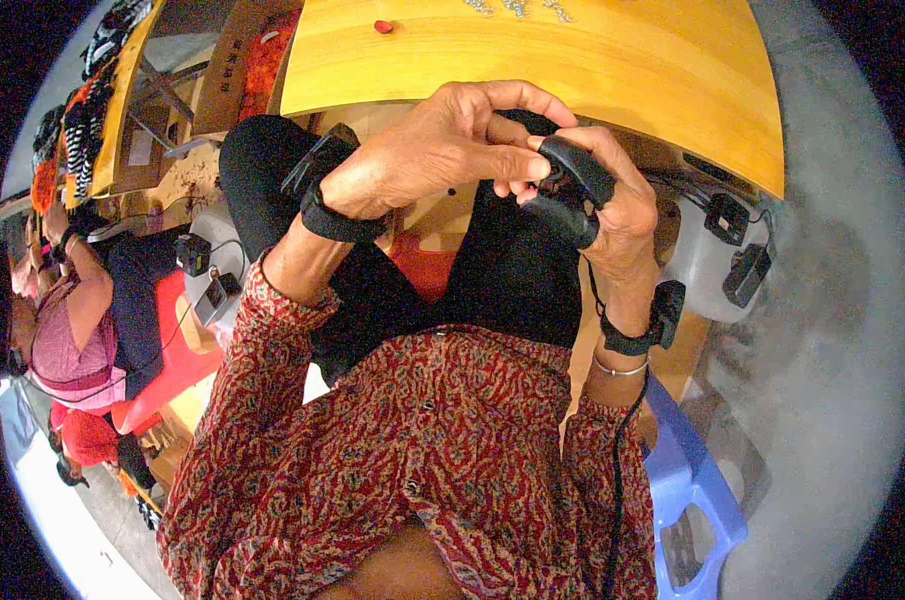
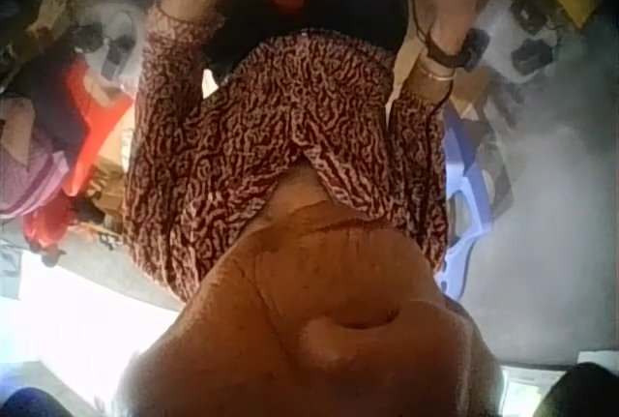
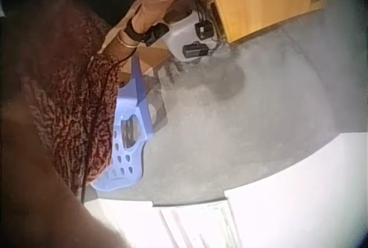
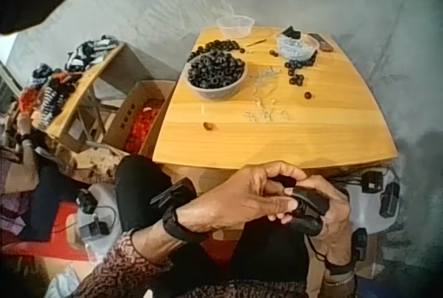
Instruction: The person puts finger guards on their fingers and assembles small black parts by hand.
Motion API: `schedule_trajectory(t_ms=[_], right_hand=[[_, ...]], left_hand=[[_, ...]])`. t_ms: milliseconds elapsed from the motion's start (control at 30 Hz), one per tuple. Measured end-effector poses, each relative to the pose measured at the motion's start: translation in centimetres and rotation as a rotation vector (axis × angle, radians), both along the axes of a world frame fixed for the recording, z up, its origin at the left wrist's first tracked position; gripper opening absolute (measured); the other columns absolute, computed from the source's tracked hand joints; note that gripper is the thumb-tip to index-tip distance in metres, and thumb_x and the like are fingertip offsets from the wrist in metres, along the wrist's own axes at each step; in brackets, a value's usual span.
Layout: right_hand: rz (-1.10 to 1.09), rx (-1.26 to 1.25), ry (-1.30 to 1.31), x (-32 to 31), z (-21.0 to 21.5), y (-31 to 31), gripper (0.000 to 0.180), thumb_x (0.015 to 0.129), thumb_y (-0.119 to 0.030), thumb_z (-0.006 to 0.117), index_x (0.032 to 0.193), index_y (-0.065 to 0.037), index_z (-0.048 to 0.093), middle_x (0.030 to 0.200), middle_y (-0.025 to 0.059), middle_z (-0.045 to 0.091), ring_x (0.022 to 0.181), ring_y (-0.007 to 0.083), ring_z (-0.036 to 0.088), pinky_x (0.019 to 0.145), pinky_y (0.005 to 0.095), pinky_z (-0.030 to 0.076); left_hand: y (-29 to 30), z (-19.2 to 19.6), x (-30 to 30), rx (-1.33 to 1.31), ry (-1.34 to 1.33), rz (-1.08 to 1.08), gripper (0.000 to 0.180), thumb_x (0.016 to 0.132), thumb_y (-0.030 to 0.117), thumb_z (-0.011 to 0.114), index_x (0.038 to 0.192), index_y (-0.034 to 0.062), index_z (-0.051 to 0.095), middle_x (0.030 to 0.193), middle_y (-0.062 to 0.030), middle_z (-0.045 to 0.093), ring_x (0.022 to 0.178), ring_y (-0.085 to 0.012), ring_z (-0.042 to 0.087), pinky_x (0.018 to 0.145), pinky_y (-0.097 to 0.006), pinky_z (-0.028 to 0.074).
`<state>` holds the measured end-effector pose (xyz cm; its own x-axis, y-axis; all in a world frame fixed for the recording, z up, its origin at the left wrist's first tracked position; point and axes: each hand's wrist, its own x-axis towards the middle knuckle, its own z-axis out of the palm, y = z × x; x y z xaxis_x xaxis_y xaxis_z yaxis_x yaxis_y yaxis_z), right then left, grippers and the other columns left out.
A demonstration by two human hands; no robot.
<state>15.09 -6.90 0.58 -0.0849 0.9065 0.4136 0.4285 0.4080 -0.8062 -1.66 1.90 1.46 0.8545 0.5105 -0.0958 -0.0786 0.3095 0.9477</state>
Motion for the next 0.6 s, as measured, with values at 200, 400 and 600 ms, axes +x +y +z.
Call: schedule_trajectory(t_ms=[200, 400, 600], right_hand=[[-0.063, -0.088, 0.120, 0.0, 0.1, -0.1, 0.033, 0.070, -0.010, 0.076, 0.098, 0.002, 0.064, 0.093, 0.0086, 0.063, 0.083, 0.0173, 0.063, 0.070, 0.0263, 0.050], [-0.150, 0.024, -0.059, 0.4, 0.7, -0.2, 0.029, 0.069, -0.011, 0.074, 0.093, 0.004, 0.064, 0.090, 0.0066, 0.063, 0.081, 0.0170, 0.061, 0.070, 0.0272, 0.048], [-0.192, 0.060, -0.034, 0.7, 0.1, -0.3, 0.027, 0.068, -0.008, 0.074, 0.090, 0.003, 0.063, 0.087, 0.0062, 0.063, 0.077, 0.0164, 0.061, 0.070, 0.0275, 0.049]], left_hand=[[0.3, -0.2, 0.1, 0.014, -0.032, -0.032, 0.043, 0.084, 0.012, 0.067, 0.121, 0.0012, 0.050, 0.079, -0.0034, 0.064, 0.070, -0.0078, 0.059, 0.061, -0.020, 0.046], [-0.2, -0.5, 0.2, 0.221, -0.141, -0.098, 0.080, 0.065, 0.013, 0.083, 0.134, 0.0047, 0.043, 0.092, -0.0023, 0.056, 0.081, -0.0108, 0.056, 0.068, -0.024, 0.049], [-1.5, 0.3, 0.6, 0.494, 0.008, 0.026, 0.074, 0.068, 0.020, 0.080, 0.133, 0.0104, 0.046, 0.085, -0.0017, 0.057, 0.077, -0.0108, 0.055, 0.070, -0.024, 0.049]])
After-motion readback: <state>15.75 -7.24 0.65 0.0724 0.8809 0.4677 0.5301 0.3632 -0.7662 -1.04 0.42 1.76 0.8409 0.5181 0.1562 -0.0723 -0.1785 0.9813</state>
